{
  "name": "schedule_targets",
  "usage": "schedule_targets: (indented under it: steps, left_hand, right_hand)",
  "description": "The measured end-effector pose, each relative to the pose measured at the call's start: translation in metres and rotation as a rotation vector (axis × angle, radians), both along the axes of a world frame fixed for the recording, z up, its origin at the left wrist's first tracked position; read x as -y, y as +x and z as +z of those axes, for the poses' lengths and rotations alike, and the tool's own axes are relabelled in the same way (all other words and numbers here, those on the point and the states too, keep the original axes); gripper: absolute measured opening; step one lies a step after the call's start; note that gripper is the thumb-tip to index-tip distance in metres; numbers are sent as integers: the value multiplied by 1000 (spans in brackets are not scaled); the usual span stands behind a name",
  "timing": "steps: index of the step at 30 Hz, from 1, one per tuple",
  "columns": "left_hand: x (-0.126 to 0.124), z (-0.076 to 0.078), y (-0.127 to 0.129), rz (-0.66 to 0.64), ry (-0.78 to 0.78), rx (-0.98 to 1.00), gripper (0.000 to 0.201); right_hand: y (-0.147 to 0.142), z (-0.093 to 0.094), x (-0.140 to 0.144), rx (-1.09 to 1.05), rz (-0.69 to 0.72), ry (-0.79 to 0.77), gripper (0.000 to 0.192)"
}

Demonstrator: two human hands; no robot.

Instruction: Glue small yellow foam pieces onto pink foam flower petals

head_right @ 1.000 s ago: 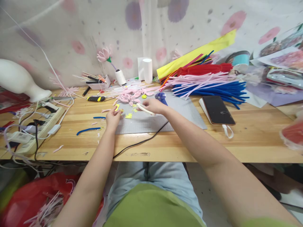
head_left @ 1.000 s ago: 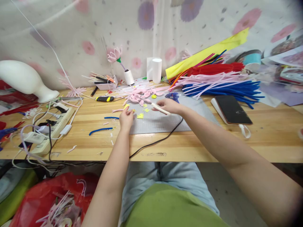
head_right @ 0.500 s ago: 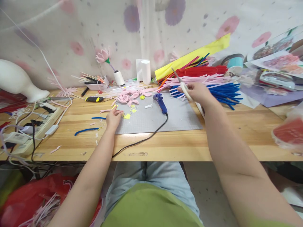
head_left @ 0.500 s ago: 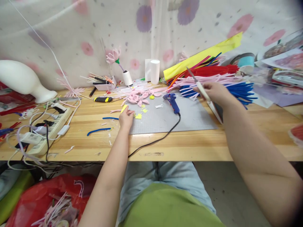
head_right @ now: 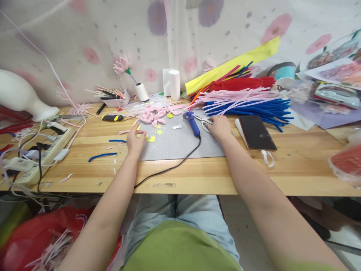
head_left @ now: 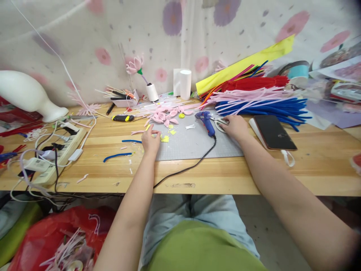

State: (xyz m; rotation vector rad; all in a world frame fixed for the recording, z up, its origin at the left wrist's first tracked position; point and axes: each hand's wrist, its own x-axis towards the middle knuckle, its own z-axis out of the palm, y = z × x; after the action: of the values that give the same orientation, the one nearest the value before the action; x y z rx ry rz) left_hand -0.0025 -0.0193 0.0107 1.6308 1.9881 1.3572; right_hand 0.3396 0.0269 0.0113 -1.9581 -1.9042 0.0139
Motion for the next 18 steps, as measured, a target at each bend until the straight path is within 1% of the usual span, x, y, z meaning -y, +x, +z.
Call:
schedule_targets:
  steps: [4, 7, 10, 12, 14, 16, 18]
  left_hand:
    - [0, 0, 5, 7, 16, -123, 42]
    - [-4, 2, 14, -31, 32, -232, 39]
    - [-14, 9, 33, -175, 4, -385, 26]
    - [-26, 13, 49, -294, -29, -495, 19]
    - [-39, 16, 66, -377, -53, -566, 16]
    - [-54, 15, 80, -428, -84, -612, 14]
    - [-66, 11, 89, -454, -117, -635, 18]
  right_hand:
    - [-8, 2, 7, -154, 10, 113, 25]
    - [-22, 5, 15, -299, 41, 102, 21]
    - [-35, 2, 20, -382, 74, 66, 23]
    - [-41, -2, 20, -384, 54, 59, 25]
    - [-42, -8, 18, -367, 32, 72, 25]
    - [-40, -12, 17, -353, 42, 91, 25]
    - [-37, -14, 18, -345, 62, 99, 25]
